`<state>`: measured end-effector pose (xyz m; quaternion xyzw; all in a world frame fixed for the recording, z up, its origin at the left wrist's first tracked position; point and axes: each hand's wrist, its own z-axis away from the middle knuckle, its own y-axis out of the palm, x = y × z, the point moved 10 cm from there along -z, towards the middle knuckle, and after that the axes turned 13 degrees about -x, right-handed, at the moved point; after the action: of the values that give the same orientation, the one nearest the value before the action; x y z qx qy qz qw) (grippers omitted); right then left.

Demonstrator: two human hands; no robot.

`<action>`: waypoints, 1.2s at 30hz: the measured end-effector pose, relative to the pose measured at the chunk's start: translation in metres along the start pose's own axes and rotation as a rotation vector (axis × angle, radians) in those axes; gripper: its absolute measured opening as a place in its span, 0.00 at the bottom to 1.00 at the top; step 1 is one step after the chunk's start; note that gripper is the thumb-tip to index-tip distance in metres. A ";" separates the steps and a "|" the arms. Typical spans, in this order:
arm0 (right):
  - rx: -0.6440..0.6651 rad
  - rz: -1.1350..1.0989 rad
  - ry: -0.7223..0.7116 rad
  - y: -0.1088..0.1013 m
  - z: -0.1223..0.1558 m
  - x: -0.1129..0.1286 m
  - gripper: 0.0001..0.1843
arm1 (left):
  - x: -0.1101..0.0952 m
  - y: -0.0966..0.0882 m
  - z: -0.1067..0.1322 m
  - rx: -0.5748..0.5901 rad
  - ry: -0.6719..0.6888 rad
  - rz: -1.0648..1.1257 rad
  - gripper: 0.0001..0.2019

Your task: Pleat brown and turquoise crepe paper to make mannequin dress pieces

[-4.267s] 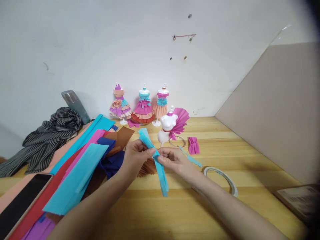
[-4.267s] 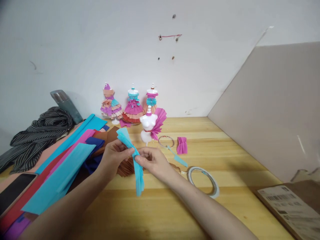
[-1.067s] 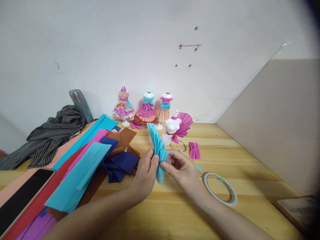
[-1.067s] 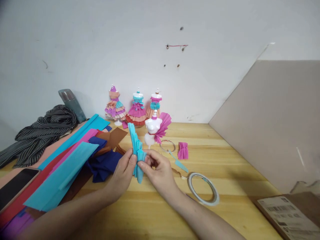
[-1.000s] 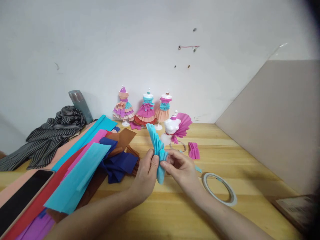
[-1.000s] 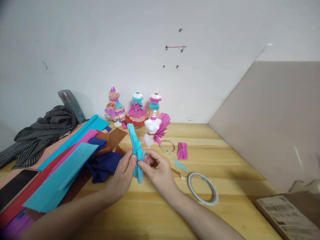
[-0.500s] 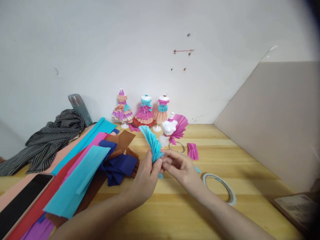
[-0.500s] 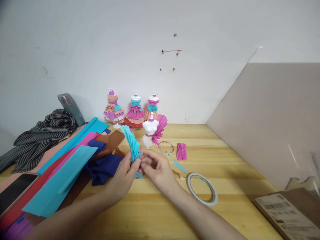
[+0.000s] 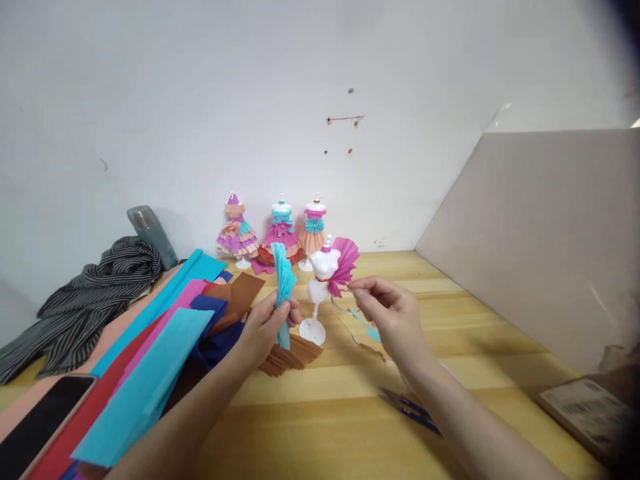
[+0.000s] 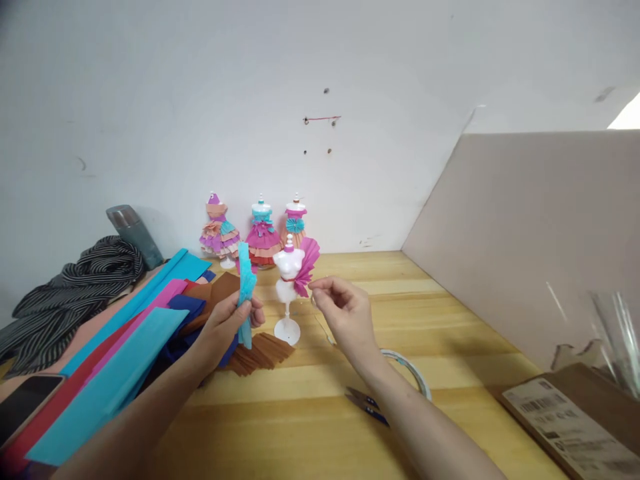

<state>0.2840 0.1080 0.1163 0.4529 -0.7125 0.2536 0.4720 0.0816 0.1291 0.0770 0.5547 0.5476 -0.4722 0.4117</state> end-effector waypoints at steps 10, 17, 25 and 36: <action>0.335 -0.037 -0.002 0.039 0.034 0.009 0.17 | -0.020 0.018 0.021 -0.069 0.196 -0.341 0.12; 0.360 0.033 0.027 0.052 0.042 -0.002 0.15 | -0.010 0.042 0.028 -0.092 0.180 -0.320 0.07; 0.412 0.032 0.057 0.051 0.047 -0.004 0.15 | -0.015 0.032 0.023 -0.132 0.285 -0.704 0.07; 0.672 -0.233 0.265 0.061 0.053 0.001 0.24 | -0.031 0.057 0.041 0.299 0.191 -0.271 0.14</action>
<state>0.2063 0.0941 0.0984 0.6238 -0.4659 0.4742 0.4110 0.1372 0.0790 0.0952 0.5732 0.5776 -0.5444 0.2037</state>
